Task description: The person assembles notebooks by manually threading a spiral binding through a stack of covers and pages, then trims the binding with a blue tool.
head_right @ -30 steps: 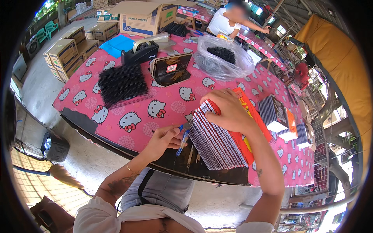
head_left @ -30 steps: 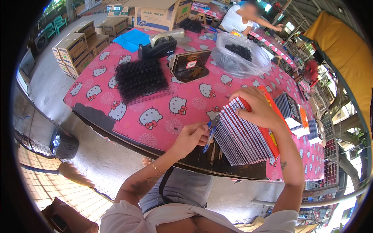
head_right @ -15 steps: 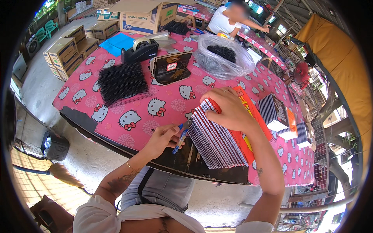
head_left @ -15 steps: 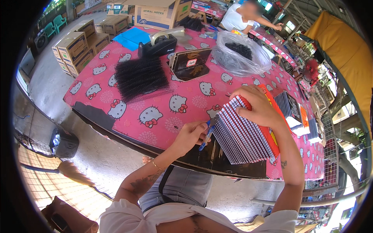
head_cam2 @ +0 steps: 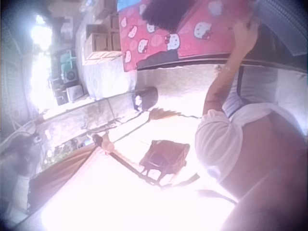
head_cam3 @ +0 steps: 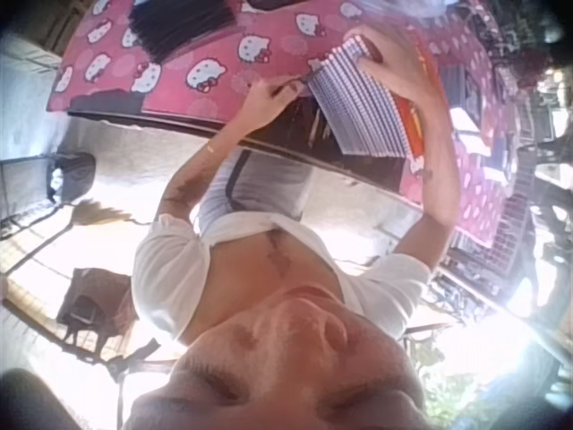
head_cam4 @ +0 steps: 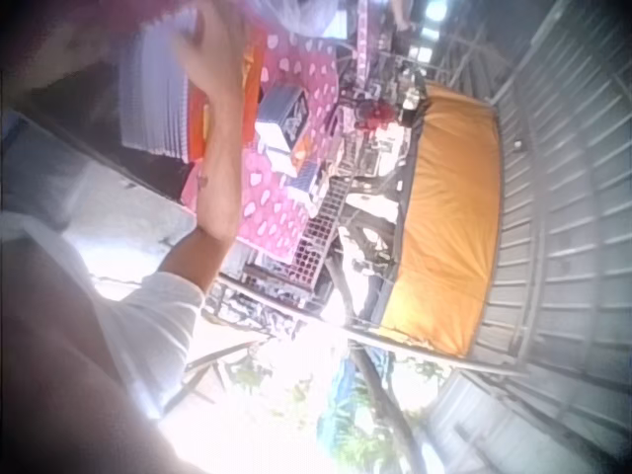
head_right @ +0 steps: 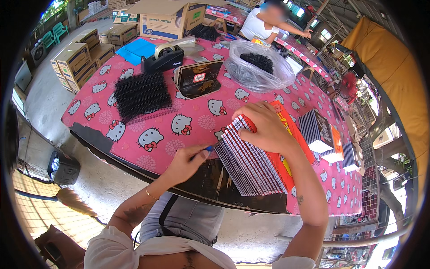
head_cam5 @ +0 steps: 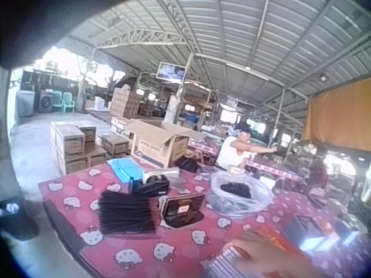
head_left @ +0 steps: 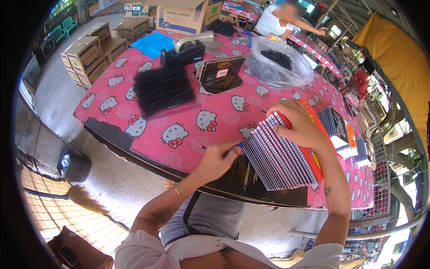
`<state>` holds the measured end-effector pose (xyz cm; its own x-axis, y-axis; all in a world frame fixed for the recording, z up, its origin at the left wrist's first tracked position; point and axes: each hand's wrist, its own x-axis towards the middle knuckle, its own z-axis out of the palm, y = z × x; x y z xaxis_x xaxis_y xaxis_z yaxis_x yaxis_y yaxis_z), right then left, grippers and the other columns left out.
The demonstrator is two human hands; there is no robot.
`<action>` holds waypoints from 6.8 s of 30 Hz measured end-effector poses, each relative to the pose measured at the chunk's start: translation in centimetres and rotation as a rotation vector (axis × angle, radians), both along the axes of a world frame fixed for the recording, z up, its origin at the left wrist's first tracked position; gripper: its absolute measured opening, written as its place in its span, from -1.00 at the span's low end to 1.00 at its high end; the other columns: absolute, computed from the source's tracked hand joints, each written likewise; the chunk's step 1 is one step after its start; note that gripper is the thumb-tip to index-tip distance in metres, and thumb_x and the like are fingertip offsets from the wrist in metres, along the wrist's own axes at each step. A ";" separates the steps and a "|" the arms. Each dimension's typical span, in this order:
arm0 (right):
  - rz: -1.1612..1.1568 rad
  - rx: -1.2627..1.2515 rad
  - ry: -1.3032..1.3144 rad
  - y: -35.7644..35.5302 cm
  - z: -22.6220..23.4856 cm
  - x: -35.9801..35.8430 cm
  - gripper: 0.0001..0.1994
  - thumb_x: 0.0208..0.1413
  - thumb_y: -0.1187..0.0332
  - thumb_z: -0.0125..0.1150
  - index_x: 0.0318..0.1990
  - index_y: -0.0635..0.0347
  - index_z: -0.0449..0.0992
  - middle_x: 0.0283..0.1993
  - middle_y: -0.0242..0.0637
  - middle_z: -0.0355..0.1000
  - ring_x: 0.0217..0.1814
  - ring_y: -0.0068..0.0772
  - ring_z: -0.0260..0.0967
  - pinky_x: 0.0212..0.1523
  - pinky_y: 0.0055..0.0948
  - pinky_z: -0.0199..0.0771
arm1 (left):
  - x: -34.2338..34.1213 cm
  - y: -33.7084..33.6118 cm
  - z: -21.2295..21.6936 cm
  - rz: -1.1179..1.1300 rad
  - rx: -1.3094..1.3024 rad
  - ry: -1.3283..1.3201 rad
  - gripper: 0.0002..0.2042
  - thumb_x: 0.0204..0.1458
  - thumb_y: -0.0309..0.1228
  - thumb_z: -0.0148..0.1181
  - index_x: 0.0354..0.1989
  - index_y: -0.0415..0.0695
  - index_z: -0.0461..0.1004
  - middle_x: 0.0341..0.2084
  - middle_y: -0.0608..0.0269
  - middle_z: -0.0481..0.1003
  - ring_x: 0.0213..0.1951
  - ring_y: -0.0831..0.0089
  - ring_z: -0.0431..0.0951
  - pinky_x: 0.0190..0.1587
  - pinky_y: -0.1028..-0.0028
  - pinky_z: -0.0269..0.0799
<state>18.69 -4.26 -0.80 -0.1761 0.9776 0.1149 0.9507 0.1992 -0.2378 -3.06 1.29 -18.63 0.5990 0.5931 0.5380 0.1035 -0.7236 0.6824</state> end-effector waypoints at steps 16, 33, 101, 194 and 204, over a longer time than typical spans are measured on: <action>0.010 -0.007 -0.006 0.0 0.1 -0.2 -0.67 -0.11 0.31 0.22 -0.10 0.05 0.48 -0.08 -0.27 0.44 0.06 -0.15 0.27 0.22 -0.14 0.10 | 0.7 0.4 -1.7 -0.317 -1.248 -0.244 -0.60 0.22 -0.22 0.03 0.00 -0.36 0.46 -0.32 0.06 0.56 -0.35 0.29 0.63 -0.27 0.34 0.60; -0.005 -0.013 -0.002 -0.1 0.0 0.0 -0.67 -0.10 0.28 0.22 -0.10 0.04 0.48 -0.07 -0.28 0.45 0.06 -0.15 0.28 0.22 -0.14 0.11 | 0.9 0.9 -1.9 -0.297 -1.387 -0.219 -0.60 0.20 -0.22 0.05 -0.09 -0.41 0.49 -0.28 -0.01 0.57 -0.34 0.29 0.62 -0.26 0.32 0.61; 0.011 0.007 -0.032 -0.1 0.1 0.3 -0.64 -0.08 0.24 0.21 -0.06 0.03 0.48 -0.03 -0.19 0.44 0.12 -0.09 0.30 0.29 -0.07 0.07 | 0.7 2.9 -4.3 -0.243 -0.899 0.145 -0.70 0.19 -0.30 0.00 -0.16 -0.35 0.44 -0.39 0.01 0.56 -0.47 0.26 0.62 -0.45 0.33 0.55; -0.455 -0.126 2.454 -19.1 -20.6 -1.2 -0.80 0.08 0.40 0.17 -0.15 0.22 0.55 0.22 0.07 0.33 0.37 0.02 0.19 0.40 -0.02 0.12 | 20.7 8.3 -2.4 -0.555 -1.378 0.000 -0.48 0.19 -0.04 0.06 0.16 -0.20 0.37 0.07 0.12 0.50 0.07 0.36 0.48 0.12 0.33 0.38; -0.423 0.226 2.654 -8.5 -21.9 -5.5 -0.79 0.03 0.41 0.13 -0.15 0.21 0.49 0.27 -0.08 0.23 0.48 -0.17 -0.03 0.48 0.00 -0.10 | 0.8 8.4 0.8 -0.050 -0.022 0.333 -0.62 0.17 -0.20 0.12 0.02 -0.23 0.49 -0.19 -0.07 0.56 -0.12 0.10 0.58 -0.02 0.22 0.43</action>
<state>13.19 -12.77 -22.70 0.4218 0.8651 -0.2713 -0.8954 0.3506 -0.2744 -2.23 9.65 -17.84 0.7685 0.5675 0.2956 0.2877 -0.7191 0.6326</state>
